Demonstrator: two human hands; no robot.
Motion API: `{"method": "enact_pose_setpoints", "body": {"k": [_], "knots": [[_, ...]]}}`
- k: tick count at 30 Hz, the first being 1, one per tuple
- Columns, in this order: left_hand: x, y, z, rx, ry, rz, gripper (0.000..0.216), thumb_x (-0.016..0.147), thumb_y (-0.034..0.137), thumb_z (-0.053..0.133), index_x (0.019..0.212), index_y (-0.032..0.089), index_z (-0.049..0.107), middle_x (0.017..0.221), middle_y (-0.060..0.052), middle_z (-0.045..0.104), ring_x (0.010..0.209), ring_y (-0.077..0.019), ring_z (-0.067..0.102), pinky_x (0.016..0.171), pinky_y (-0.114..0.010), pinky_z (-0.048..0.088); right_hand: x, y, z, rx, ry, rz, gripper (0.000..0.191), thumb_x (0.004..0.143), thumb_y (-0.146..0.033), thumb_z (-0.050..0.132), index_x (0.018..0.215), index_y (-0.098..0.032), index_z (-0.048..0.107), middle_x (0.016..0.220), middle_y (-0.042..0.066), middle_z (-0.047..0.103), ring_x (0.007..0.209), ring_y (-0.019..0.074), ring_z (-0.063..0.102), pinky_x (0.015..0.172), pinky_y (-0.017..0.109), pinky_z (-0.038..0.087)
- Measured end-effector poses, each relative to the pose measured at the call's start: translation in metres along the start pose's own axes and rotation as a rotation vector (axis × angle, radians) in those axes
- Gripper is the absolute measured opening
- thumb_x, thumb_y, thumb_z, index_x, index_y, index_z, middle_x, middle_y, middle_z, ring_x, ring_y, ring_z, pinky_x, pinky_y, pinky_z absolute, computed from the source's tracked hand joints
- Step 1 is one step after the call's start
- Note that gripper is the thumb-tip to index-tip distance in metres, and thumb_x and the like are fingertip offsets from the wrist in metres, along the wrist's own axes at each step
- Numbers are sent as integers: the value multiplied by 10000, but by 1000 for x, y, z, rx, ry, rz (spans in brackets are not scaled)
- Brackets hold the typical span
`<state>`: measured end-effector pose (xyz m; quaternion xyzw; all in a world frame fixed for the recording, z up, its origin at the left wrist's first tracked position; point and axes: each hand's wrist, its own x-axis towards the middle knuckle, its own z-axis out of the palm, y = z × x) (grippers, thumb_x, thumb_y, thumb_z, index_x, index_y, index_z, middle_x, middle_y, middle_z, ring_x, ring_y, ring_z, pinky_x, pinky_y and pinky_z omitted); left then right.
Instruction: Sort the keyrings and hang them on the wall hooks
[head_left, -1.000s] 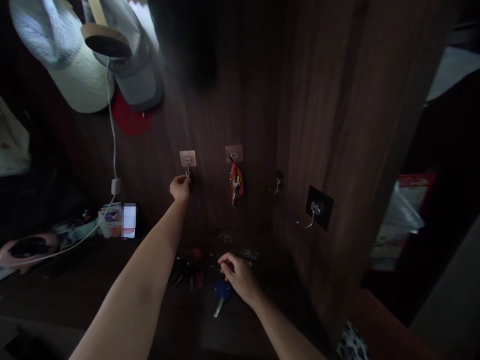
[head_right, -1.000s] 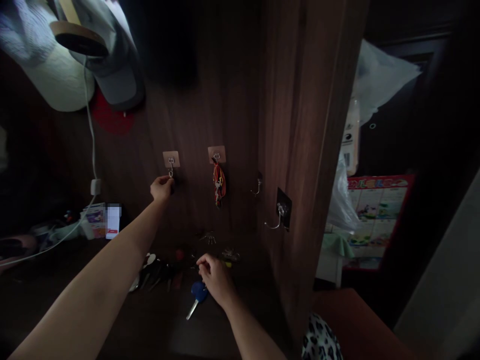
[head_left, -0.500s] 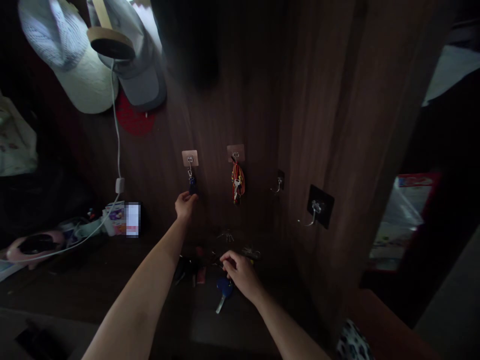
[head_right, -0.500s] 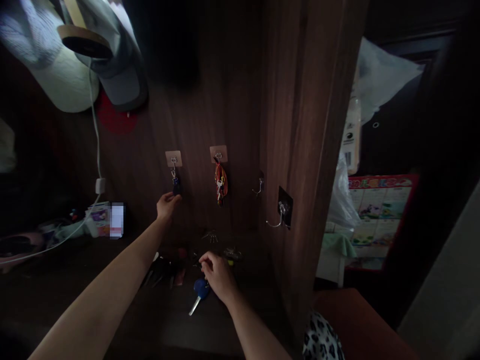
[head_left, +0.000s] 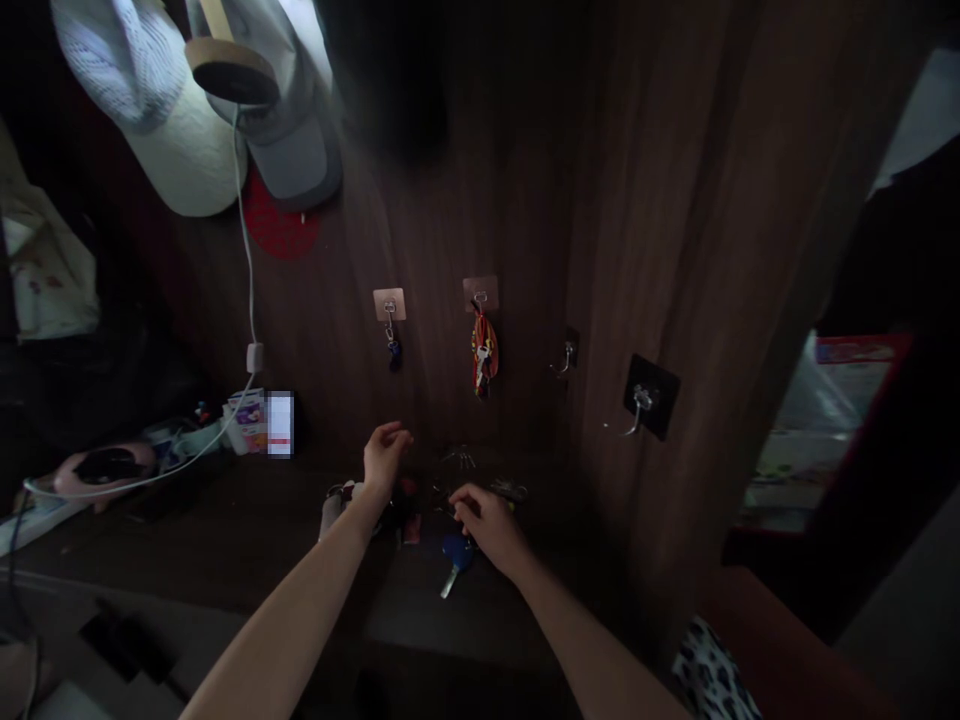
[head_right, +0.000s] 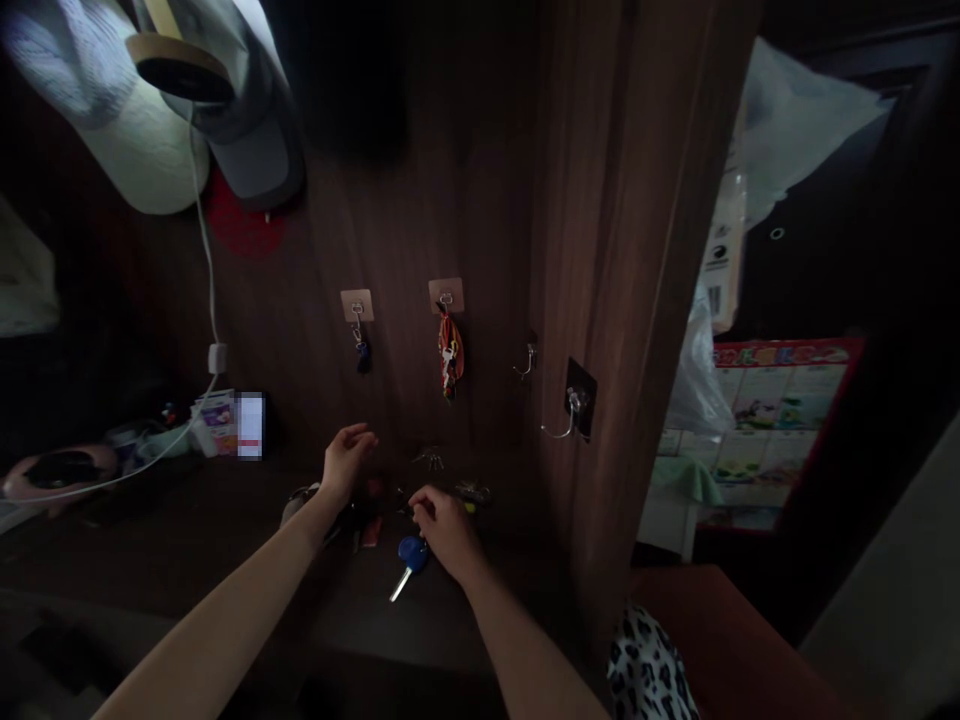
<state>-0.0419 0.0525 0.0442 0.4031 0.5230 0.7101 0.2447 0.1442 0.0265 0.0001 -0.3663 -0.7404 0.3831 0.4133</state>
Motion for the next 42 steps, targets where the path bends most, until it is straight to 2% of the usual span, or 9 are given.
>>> {"method": "enact_pose_setpoints", "body": {"k": [8, 17, 25, 33, 37, 42], "knots": [[-35, -10, -20, 184, 29, 135, 324, 673, 367, 607, 934, 181, 558, 770, -22, 639, 724, -167, 638, 660, -282, 483, 1, 1, -1, -36, 8, -17, 147, 762, -200, 445, 796, -191, 588, 629, -21, 598, 492, 101, 563, 498, 200, 401], [-46, -15, -35, 426, 29, 213, 224, 721, 332, 553, 915, 223, 575, 769, -11, 649, 751, -178, 624, 705, -289, 460, 1, 3, -1, -57, 17, -25, 154, 775, -220, 445, 799, -191, 595, 630, -14, 607, 497, 111, 566, 497, 208, 403], [-51, -16, -41, 570, -154, 260, 174, 759, 309, 505, 881, 241, 608, 793, -12, 670, 775, -187, 620, 726, -291, 446, 3, 11, -1, -126, 89, -10, 158, 777, -218, 433, 796, -200, 589, 623, -10, 609, 505, 125, 566, 505, 220, 402], [-61, -7, -36, 936, -453, 402, 212, 799, 363, 460, 799, 229, 623, 906, -38, 635, 880, -196, 575, 802, -308, 399, 3, 12, -11, -477, 230, 66, 159, 775, -188, 453, 805, -242, 598, 753, 8, 662, 688, 162, 601, 589, 237, 360], [-65, -8, -35, 1101, -508, 448, 140, 735, 336, 544, 786, 226, 614, 967, -44, 614, 946, -222, 540, 825, -335, 377, 0, 6, -14, -567, 227, 128, 161, 789, -202, 452, 826, -252, 600, 757, 12, 668, 674, 168, 600, 573, 245, 330], [-66, -10, -35, 1078, -576, 476, 96, 733, 234, 513, 782, 219, 595, 988, -46, 601, 937, -217, 539, 810, -339, 375, -1, 4, -14, -567, 228, 100, 170, 797, -193, 446, 836, -242, 604, 792, 17, 681, 703, 176, 611, 600, 251, 339]]}}
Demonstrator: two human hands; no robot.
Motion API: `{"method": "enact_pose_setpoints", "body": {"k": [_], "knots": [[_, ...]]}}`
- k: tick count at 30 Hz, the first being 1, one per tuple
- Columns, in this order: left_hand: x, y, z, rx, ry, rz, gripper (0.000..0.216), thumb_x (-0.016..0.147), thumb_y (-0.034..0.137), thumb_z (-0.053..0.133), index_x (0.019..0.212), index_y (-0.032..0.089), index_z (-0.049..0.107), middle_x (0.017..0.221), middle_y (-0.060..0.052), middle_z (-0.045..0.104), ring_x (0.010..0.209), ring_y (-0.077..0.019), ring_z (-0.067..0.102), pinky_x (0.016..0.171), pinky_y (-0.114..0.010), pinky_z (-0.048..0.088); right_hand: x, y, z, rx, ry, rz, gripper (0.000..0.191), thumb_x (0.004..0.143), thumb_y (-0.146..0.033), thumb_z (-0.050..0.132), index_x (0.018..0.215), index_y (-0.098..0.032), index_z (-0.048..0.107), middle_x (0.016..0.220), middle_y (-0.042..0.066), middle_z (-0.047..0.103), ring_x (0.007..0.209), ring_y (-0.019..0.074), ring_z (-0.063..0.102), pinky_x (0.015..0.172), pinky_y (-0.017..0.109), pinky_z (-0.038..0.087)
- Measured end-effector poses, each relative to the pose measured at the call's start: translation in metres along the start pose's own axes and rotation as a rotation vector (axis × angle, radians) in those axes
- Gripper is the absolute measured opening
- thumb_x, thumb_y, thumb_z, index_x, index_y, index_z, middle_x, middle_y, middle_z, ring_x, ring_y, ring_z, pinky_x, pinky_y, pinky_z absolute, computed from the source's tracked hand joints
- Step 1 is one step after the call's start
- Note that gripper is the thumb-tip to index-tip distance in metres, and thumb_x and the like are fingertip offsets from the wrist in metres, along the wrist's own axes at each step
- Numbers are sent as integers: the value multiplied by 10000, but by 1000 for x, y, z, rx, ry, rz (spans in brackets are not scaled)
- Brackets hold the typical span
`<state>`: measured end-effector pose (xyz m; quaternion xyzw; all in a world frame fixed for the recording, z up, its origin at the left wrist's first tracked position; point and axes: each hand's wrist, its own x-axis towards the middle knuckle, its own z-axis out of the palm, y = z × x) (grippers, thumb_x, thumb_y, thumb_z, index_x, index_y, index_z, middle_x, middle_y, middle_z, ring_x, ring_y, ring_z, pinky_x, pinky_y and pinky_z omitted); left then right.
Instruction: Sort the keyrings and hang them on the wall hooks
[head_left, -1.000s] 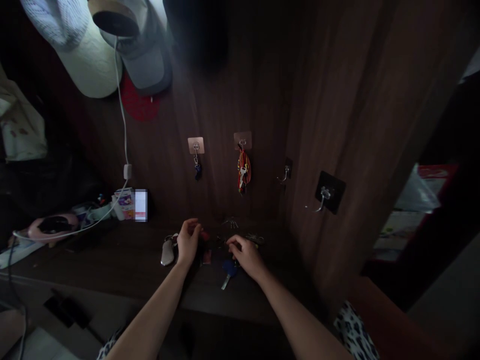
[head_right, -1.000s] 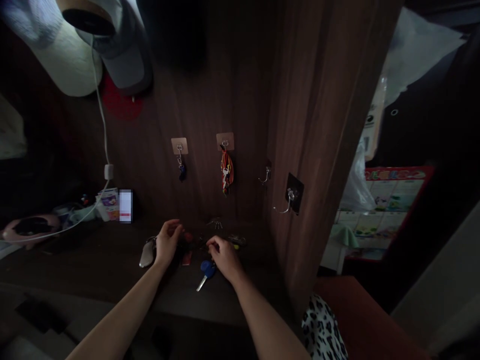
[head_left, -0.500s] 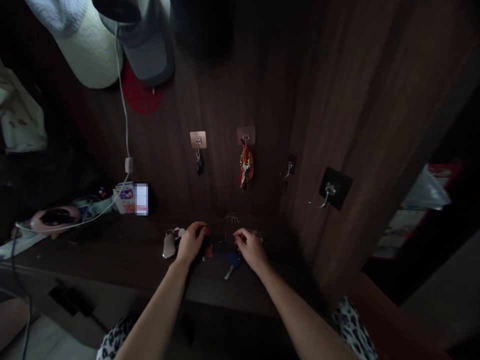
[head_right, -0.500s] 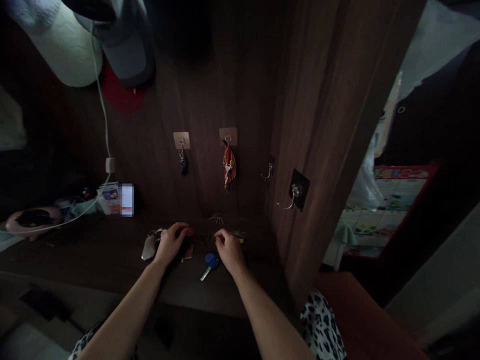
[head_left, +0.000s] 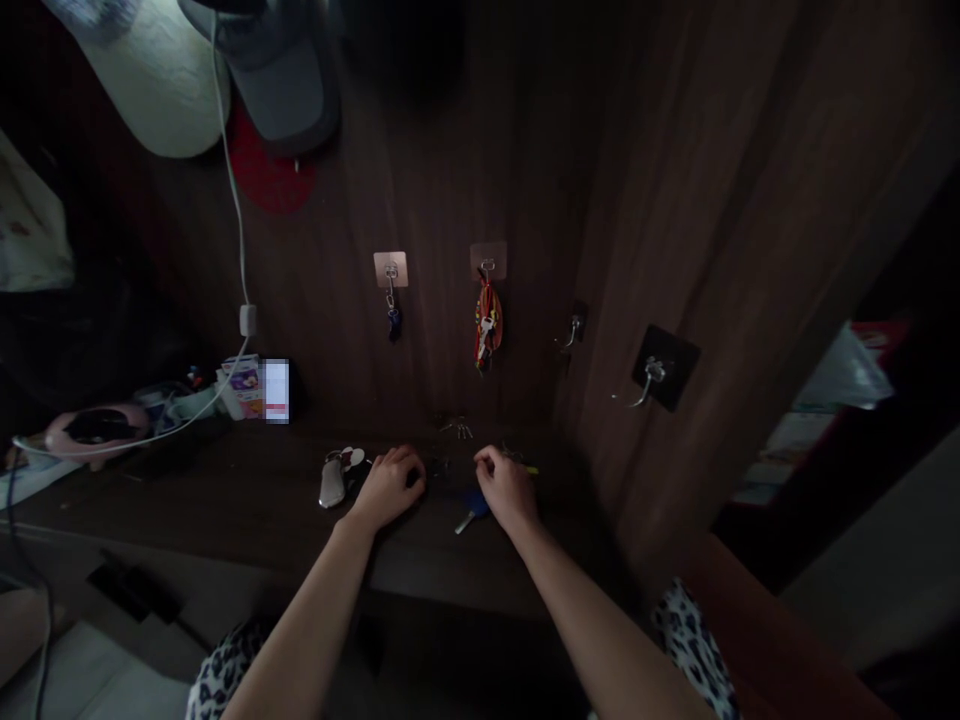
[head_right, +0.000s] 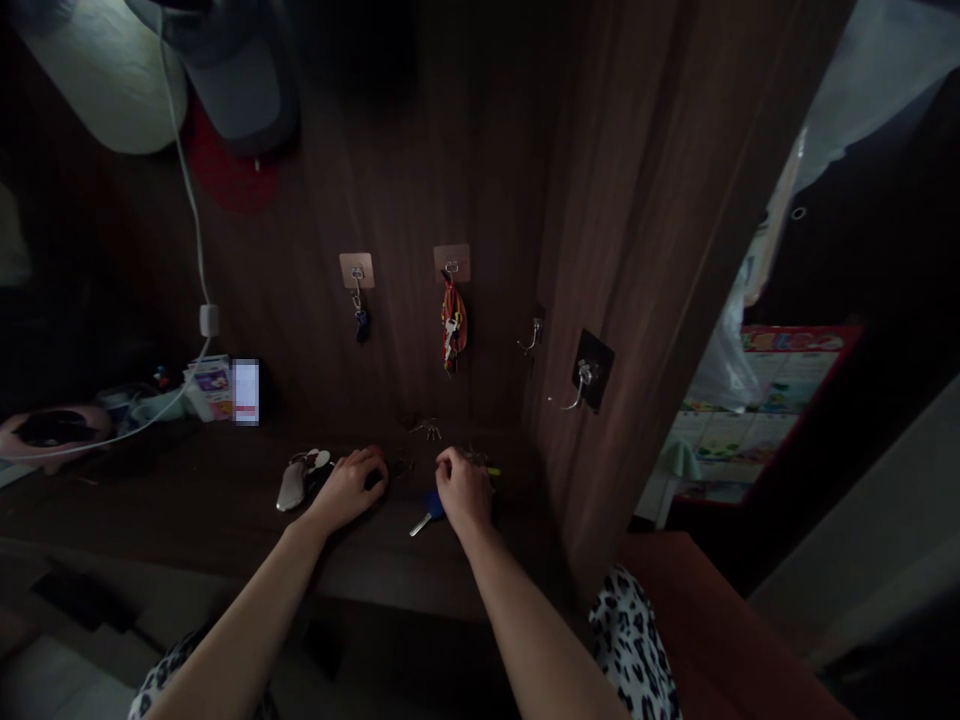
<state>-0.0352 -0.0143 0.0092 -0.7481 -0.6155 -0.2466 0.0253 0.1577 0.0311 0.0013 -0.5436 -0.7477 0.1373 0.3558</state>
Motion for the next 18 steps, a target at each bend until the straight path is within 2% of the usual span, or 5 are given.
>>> {"method": "enact_pose_setpoints", "body": {"k": [4, 9, 13, 18], "knots": [[3, 2, 0, -183, 39, 36, 119, 787, 224, 443, 767, 200, 558, 861, -35, 620, 854, -184, 566, 780, -301, 394, 0, 0, 2, 48, 22, -53, 168, 792, -177, 448, 823, -227, 606, 784, 13, 681, 728, 170, 618, 633, 246, 362], [4, 7, -1, -429, 85, -45, 161, 828, 292, 420, 749, 196, 523, 694, 4, 607, 686, -142, 575, 670, -243, 413, 0, -1, 3, 112, 35, -133, 170, 786, -162, 446, 813, -223, 602, 782, 8, 676, 740, 168, 619, 676, 251, 390], [5, 12, -1, -612, 89, -117, 182, 823, 345, 446, 752, 196, 525, 708, 11, 635, 673, -134, 589, 645, -233, 425, -1, -3, 4, 177, 25, -225, 169, 785, -158, 445, 821, -222, 597, 779, 9, 669, 758, 170, 615, 713, 269, 404], [7, 17, 4, -856, 73, -137, 218, 794, 398, 496, 769, 181, 507, 718, -5, 649, 658, -135, 601, 630, -245, 450, -2, -5, 7, 239, -1, -320, 181, 797, -163, 453, 894, -207, 599, 855, 27, 667, 839, 181, 599, 787, 305, 406]]}}
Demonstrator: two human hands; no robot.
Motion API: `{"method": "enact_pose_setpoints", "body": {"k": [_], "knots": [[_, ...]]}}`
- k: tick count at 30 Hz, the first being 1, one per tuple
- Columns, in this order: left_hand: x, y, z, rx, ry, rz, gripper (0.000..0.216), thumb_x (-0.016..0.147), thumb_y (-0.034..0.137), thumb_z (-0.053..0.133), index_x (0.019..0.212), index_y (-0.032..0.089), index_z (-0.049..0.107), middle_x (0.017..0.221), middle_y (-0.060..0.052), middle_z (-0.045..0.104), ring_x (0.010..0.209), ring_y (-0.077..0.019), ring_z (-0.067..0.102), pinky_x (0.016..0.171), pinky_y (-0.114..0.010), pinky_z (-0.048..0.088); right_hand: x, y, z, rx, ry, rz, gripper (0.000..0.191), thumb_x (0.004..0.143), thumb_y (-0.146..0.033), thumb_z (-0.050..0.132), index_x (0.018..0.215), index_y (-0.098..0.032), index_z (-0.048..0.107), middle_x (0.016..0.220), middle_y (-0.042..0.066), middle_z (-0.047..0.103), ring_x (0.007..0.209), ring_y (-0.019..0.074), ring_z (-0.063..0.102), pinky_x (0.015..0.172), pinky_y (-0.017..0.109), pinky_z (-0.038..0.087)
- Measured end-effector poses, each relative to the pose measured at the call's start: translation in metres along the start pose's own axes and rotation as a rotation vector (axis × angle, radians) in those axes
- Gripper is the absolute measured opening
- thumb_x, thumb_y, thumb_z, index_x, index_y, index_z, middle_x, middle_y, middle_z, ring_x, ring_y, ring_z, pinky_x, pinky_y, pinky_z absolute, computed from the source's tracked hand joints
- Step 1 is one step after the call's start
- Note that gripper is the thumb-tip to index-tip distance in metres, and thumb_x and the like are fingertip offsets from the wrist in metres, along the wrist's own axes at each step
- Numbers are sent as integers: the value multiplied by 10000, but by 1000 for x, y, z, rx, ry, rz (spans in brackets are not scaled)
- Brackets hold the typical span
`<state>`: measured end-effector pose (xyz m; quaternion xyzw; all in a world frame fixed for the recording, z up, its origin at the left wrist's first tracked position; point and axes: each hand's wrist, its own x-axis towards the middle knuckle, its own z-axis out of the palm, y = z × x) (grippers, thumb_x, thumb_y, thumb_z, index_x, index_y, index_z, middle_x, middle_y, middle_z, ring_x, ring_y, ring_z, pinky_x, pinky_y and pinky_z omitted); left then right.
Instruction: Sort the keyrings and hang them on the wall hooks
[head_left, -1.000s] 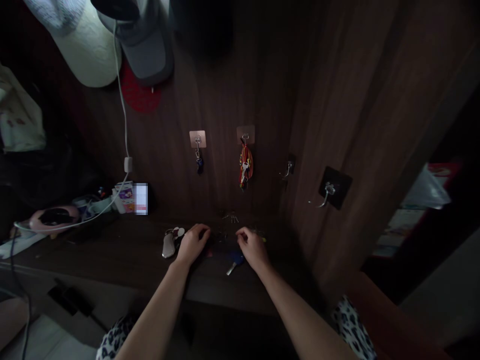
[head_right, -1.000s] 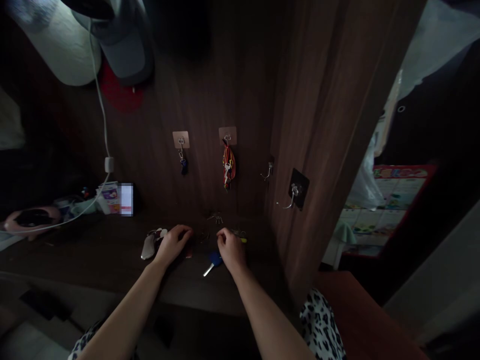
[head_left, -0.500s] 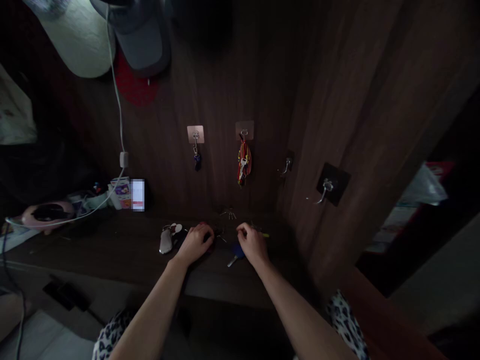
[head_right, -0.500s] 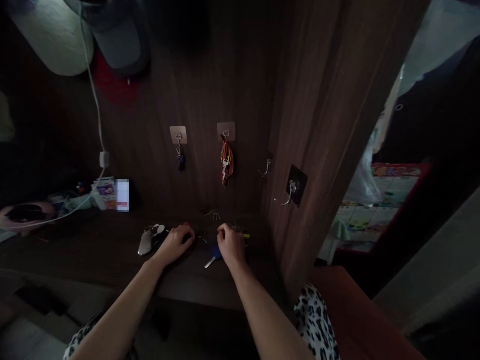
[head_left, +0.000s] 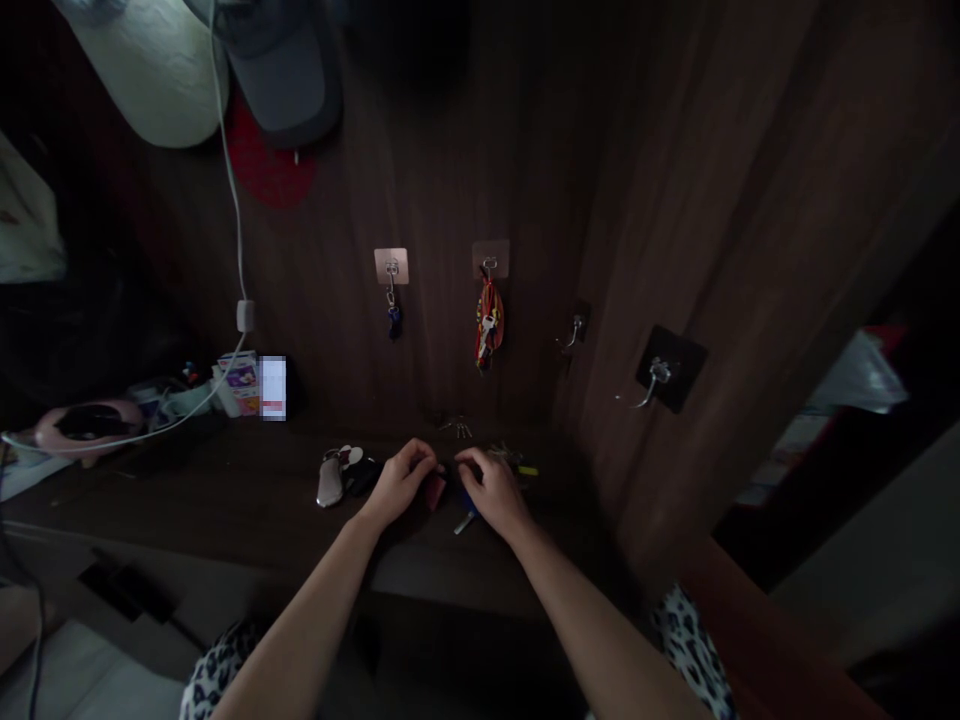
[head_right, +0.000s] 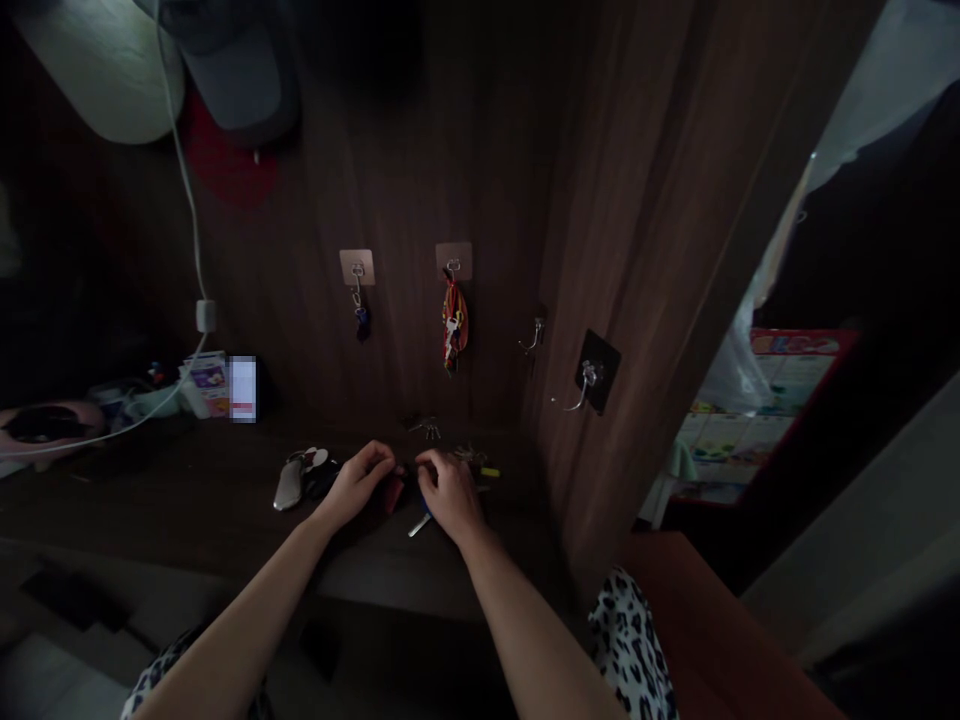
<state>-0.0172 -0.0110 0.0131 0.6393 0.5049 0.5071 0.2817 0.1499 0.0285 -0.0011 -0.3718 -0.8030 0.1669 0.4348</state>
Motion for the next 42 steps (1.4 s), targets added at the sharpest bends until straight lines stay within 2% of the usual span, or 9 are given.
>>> {"method": "enact_pose_setpoints", "body": {"k": [6, 13, 15, 20, 23, 29, 32, 36, 42], "knots": [[0, 0, 10, -291, -98, -46, 243, 798, 425, 495, 796, 187, 445, 613, 32, 586, 472, -108, 539, 474, -234, 432, 0, -4, -1, 50, -56, -74, 258, 822, -167, 445, 1033, -229, 581, 1032, 42, 632, 992, 191, 536, 872, 338, 377], [3, -3, 11, -379, -44, -51, 256, 771, 410, 543, 799, 178, 439, 625, 40, 550, 465, -81, 512, 446, -200, 408, 1, -4, 1, 142, -65, -18, 190, 822, -216, 471, 967, -232, 592, 913, 29, 643, 887, 188, 562, 812, 332, 401], [4, -3, 11, -359, -27, -61, 256, 772, 413, 539, 805, 175, 450, 646, 34, 559, 465, -76, 502, 435, -192, 399, 2, -3, 2, 192, -40, -4, 185, 821, -232, 473, 965, -226, 589, 887, 29, 637, 865, 184, 567, 797, 323, 409], [5, -1, 7, -187, 29, -31, 201, 761, 359, 563, 800, 165, 526, 692, 19, 586, 574, -83, 527, 563, -202, 433, 3, -1, 1, 391, 69, 92, 193, 829, -273, 457, 980, -221, 565, 861, 26, 628, 818, 171, 588, 762, 298, 440], [4, 1, 5, -92, 46, -5, 205, 761, 354, 555, 835, 163, 579, 668, 21, 580, 563, -84, 506, 572, -206, 426, 4, 1, 1, 469, 118, 131, 207, 821, -295, 466, 991, -214, 551, 824, 30, 618, 759, 170, 595, 703, 288, 460], [3, 0, 4, 59, -17, -17, 305, 734, 388, 574, 955, 189, 643, 752, -11, 652, 698, -143, 587, 648, -240, 449, 5, 3, 3, 506, 152, 137, 221, 797, -321, 498, 976, -210, 563, 768, 23, 601, 703, 166, 588, 665, 292, 471], [3, -2, 5, 134, -35, 0, 271, 729, 396, 577, 890, 200, 673, 820, -25, 666, 779, -167, 593, 708, -256, 443, 6, 1, 3, 599, 136, 176, 211, 781, -334, 512, 938, -204, 563, 713, 11, 588, 640, 156, 586, 589, 276, 483], [4, 0, 5, 154, -25, 15, 233, 752, 395, 545, 746, 186, 645, 732, -6, 636, 725, -154, 566, 692, -246, 421, 7, -3, 1, 633, 114, 200, 177, 761, -347, 527, 845, -198, 573, 688, 7, 592, 575, 140, 577, 546, 267, 488], [5, 1, 5, 44, 31, -4, 250, 773, 411, 513, 705, 176, 566, 610, 29, 540, 594, -108, 479, 574, -204, 383, 6, -3, 1, 584, 88, 223, 198, 756, -359, 522, 845, -197, 591, 720, 19, 600, 603, 143, 564, 499, 243, 464]]}}
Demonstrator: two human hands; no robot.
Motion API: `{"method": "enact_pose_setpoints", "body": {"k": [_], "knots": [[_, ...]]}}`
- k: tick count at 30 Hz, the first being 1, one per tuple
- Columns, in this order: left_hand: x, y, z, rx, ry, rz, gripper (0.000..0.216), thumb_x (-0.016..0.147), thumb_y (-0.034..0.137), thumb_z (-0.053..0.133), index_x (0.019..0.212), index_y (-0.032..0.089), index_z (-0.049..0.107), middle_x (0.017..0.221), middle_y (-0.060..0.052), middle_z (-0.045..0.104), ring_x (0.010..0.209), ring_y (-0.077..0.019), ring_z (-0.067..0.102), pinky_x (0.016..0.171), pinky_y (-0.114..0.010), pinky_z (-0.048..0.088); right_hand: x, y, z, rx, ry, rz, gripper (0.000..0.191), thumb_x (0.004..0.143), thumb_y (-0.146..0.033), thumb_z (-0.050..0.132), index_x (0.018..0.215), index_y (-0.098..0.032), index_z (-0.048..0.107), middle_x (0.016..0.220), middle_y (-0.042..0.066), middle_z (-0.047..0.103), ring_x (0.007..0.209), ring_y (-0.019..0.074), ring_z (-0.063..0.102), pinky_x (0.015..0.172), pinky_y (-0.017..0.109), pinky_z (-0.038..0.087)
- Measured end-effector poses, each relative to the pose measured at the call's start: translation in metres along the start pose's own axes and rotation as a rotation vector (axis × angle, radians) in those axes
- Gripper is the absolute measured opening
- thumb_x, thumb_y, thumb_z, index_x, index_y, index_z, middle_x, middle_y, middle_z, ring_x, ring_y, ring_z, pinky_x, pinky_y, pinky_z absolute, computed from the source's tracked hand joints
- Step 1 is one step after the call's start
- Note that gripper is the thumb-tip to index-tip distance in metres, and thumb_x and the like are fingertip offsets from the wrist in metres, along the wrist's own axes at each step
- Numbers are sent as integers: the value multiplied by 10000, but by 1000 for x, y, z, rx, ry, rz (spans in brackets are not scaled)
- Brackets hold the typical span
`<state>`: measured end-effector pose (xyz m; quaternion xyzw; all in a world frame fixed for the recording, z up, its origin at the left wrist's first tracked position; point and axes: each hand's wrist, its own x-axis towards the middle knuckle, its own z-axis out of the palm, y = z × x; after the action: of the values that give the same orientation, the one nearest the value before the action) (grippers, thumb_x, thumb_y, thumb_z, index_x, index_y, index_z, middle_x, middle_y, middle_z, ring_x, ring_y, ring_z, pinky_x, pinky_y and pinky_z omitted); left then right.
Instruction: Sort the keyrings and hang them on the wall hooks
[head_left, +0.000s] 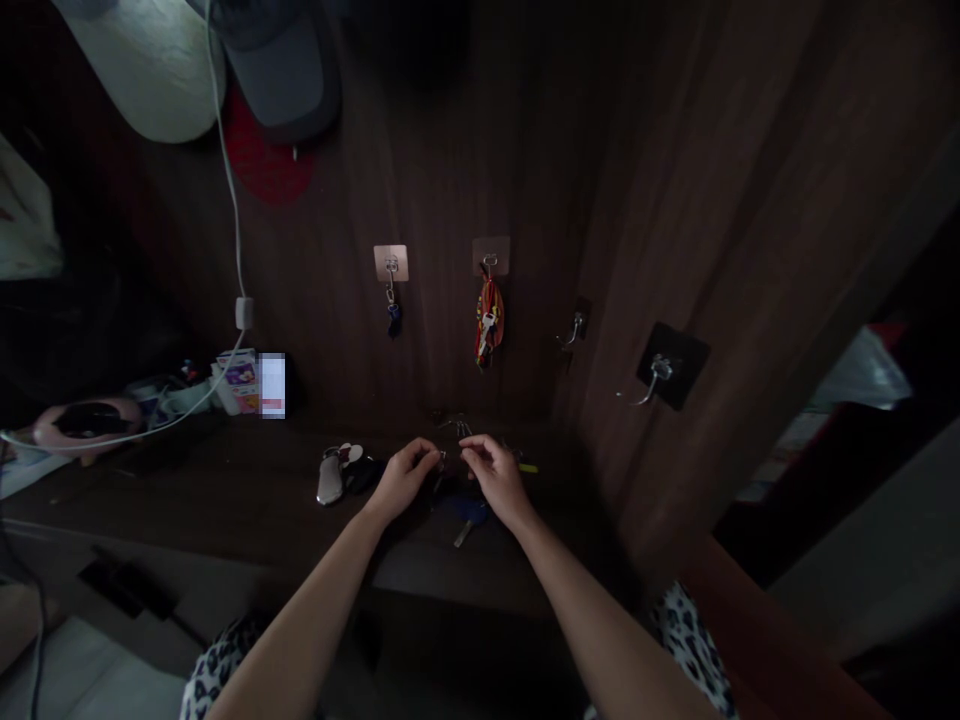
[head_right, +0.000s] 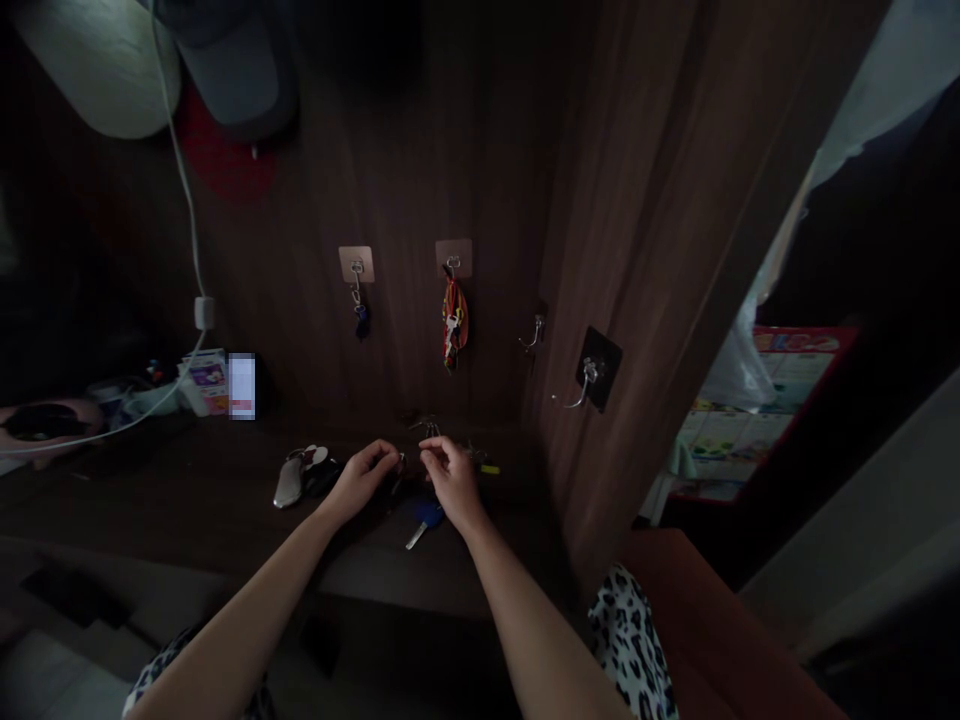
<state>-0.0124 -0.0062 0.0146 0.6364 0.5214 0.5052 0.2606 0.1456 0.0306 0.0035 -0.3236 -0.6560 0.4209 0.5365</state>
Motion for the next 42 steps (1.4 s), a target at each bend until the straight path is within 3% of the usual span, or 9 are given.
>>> {"method": "enact_pose_setpoints", "body": {"k": [5, 13, 20, 29, 33, 36, 42], "knots": [[1, -4, 0, -105, 49, -88, 273, 763, 438, 522, 721, 169, 535, 492, 75, 396, 431, -62, 333, 415, -175, 276, 0, 1, -1, -60, -40, -3, 159, 709, -288, 571, 832, -191, 598, 692, -4, 606, 587, 135, 548, 538, 245, 444], [0, 2, -1, -243, 118, -124, 301, 746, 461, 548, 737, 161, 533, 461, 84, 395, 369, -38, 290, 366, -165, 228, -1, -1, -2, -271, -90, -173, 129, 782, -261, 526, 803, -197, 636, 814, 24, 631, 782, 157, 576, 724, 279, 433], [3, 1, -3, -317, 87, -65, 287, 740, 440, 571, 746, 154, 542, 692, 6, 614, 470, -54, 450, 487, -185, 386, -4, 1, 2, -453, -133, -235, 116, 708, -317, 647, 720, -203, 631, 755, 19, 620, 795, 178, 564, 765, 314, 410], [0, 0, -1, -307, 53, -133, 287, 752, 439, 553, 824, 161, 566, 709, 2, 644, 437, -69, 494, 447, -200, 411, -1, -1, -5, -308, 42, -194, 238, 827, -354, 463, 740, -189, 611, 714, 29, 630, 688, 167, 582, 637, 262, 424], [0, 0, 1, -187, 54, -76, 291, 745, 376, 577, 950, 171, 603, 853, -34, 677, 713, -138, 617, 667, -252, 485, -3, -5, -5, -191, 99, -129, 243, 816, -406, 475, 768, -195, 584, 655, 20, 634, 640, 166, 594, 596, 254, 441], [-2, 3, 0, -75, 26, 24, 313, 759, 335, 566, 1041, 203, 602, 1020, -44, 658, 932, -175, 597, 840, -299, 451, -4, -7, -4, -172, 87, -121, 233, 803, -410, 495, 751, -198, 575, 617, 12, 628, 601, 159, 585, 580, 253, 441], [-5, 5, 4, 96, 8, 169, 230, 765, 324, 563, 958, 228, 645, 1007, -44, 647, 980, -197, 564, 899, -334, 413, -4, -7, -2, -222, 26, -142, 222, 774, -401, 538, 694, -198, 581, 592, -10, 589, 562, 138, 540, 544, 235, 407]]}}
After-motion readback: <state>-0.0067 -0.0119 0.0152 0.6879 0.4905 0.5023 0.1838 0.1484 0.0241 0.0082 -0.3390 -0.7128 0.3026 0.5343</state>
